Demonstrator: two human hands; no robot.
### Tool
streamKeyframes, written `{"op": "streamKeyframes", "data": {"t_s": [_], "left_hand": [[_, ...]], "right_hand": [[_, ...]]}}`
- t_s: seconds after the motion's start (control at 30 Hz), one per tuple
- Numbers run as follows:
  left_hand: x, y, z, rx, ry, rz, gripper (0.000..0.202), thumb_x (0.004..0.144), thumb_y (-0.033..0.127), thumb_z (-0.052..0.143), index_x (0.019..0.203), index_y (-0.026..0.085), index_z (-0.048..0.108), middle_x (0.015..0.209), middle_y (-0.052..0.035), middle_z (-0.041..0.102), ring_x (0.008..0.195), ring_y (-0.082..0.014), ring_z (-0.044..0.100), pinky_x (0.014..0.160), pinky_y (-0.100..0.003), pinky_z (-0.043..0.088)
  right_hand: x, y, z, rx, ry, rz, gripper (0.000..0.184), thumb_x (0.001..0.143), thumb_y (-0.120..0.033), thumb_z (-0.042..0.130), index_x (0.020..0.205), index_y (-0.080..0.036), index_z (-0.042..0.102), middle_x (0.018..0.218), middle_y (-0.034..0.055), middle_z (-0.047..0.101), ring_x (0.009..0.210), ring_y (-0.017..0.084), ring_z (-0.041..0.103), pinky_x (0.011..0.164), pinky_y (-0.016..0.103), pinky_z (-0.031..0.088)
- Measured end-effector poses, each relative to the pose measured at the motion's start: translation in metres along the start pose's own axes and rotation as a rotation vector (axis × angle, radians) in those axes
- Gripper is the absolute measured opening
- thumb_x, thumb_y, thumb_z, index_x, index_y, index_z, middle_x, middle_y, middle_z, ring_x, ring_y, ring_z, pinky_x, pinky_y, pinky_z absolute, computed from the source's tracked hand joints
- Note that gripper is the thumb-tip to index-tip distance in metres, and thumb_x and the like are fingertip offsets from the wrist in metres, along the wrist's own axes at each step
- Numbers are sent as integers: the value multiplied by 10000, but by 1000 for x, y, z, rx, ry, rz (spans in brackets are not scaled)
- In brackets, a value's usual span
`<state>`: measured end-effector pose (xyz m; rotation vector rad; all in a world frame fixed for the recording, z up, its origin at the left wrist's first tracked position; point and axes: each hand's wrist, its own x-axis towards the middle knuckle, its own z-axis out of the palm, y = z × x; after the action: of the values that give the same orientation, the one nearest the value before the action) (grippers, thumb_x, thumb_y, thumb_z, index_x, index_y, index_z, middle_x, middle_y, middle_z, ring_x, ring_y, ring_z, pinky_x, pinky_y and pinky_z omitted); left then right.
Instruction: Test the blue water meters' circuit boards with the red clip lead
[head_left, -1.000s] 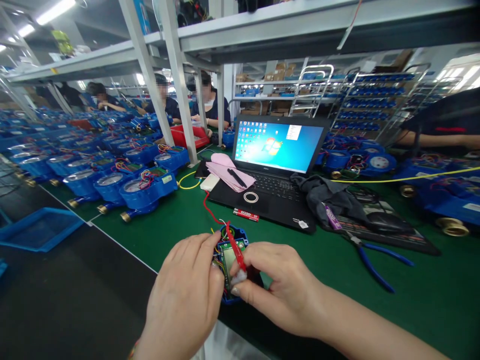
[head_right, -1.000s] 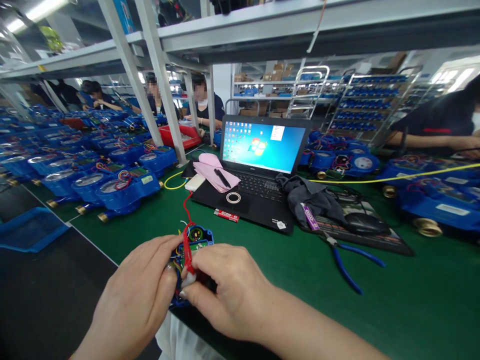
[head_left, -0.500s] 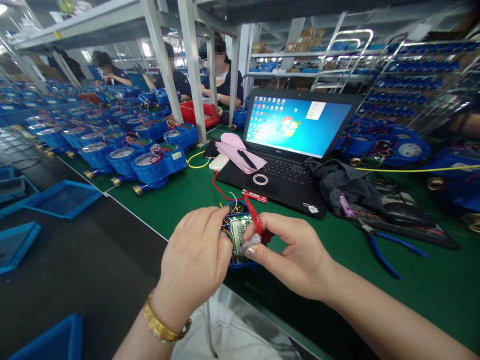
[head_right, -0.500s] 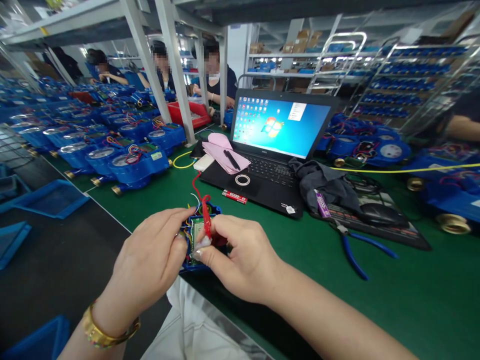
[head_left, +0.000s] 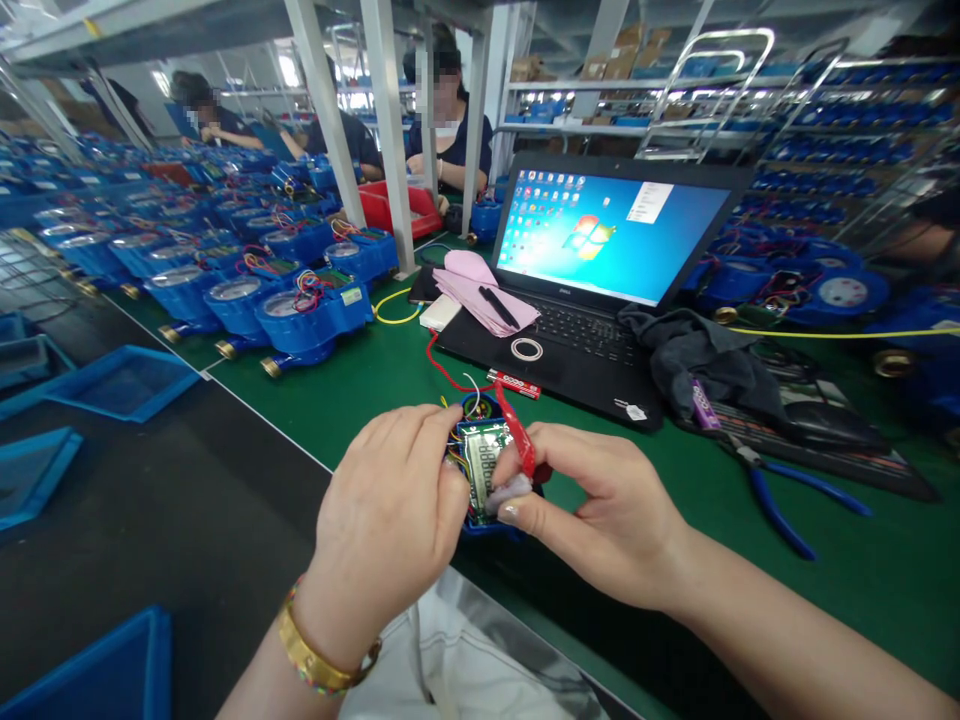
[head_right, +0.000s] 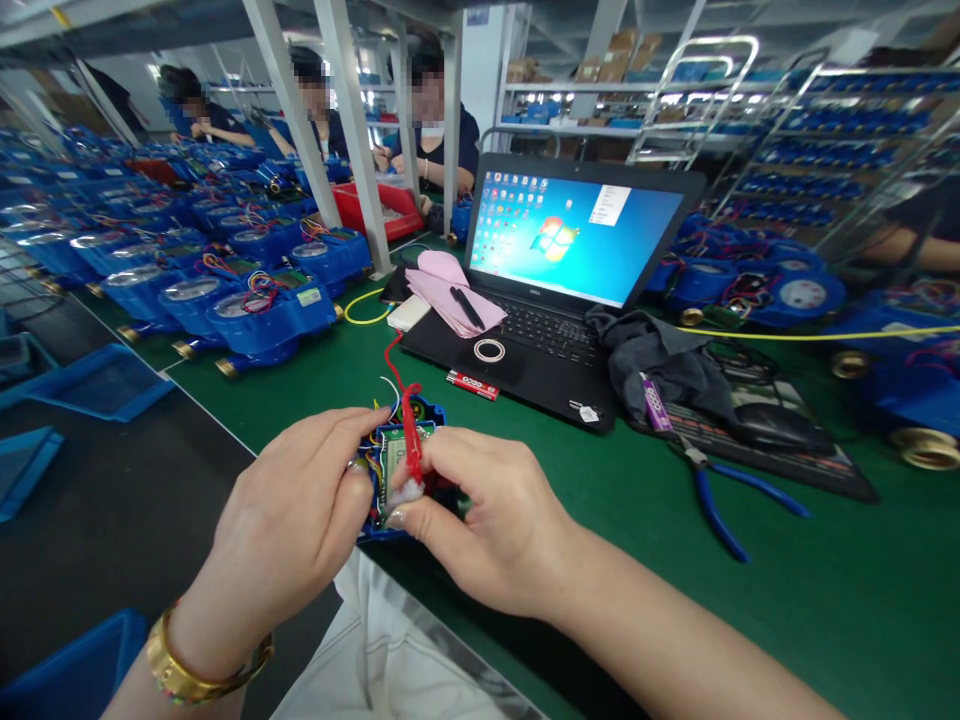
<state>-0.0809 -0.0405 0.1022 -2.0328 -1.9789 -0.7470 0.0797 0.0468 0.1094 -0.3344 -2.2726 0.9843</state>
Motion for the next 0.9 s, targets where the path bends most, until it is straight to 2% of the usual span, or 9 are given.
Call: {"op": "streamKeyframes", "data": {"t_s": [0.47,0.9], "left_hand": [[2,-1,0,-7,-19,-14,380,865,163,332,1140,83,583,1049,-120,640,990,-267,579,867,-478,495],[4,-5,-1,-49,-39,-3,352,863,151,342,1131,128,569,1023,-86,628,961,-234,570,846,-431,490]], "right_hand": [[-2,-4,4,-200,36,-162,42,870,-165,579,830,-152,577,752,40,631,706,166,589,635,269,448],[2,-3,8,-126,-33,-83,76,854,-155,558,780,-139,560,715,13,565,655,130,503,597,252,368]]}}
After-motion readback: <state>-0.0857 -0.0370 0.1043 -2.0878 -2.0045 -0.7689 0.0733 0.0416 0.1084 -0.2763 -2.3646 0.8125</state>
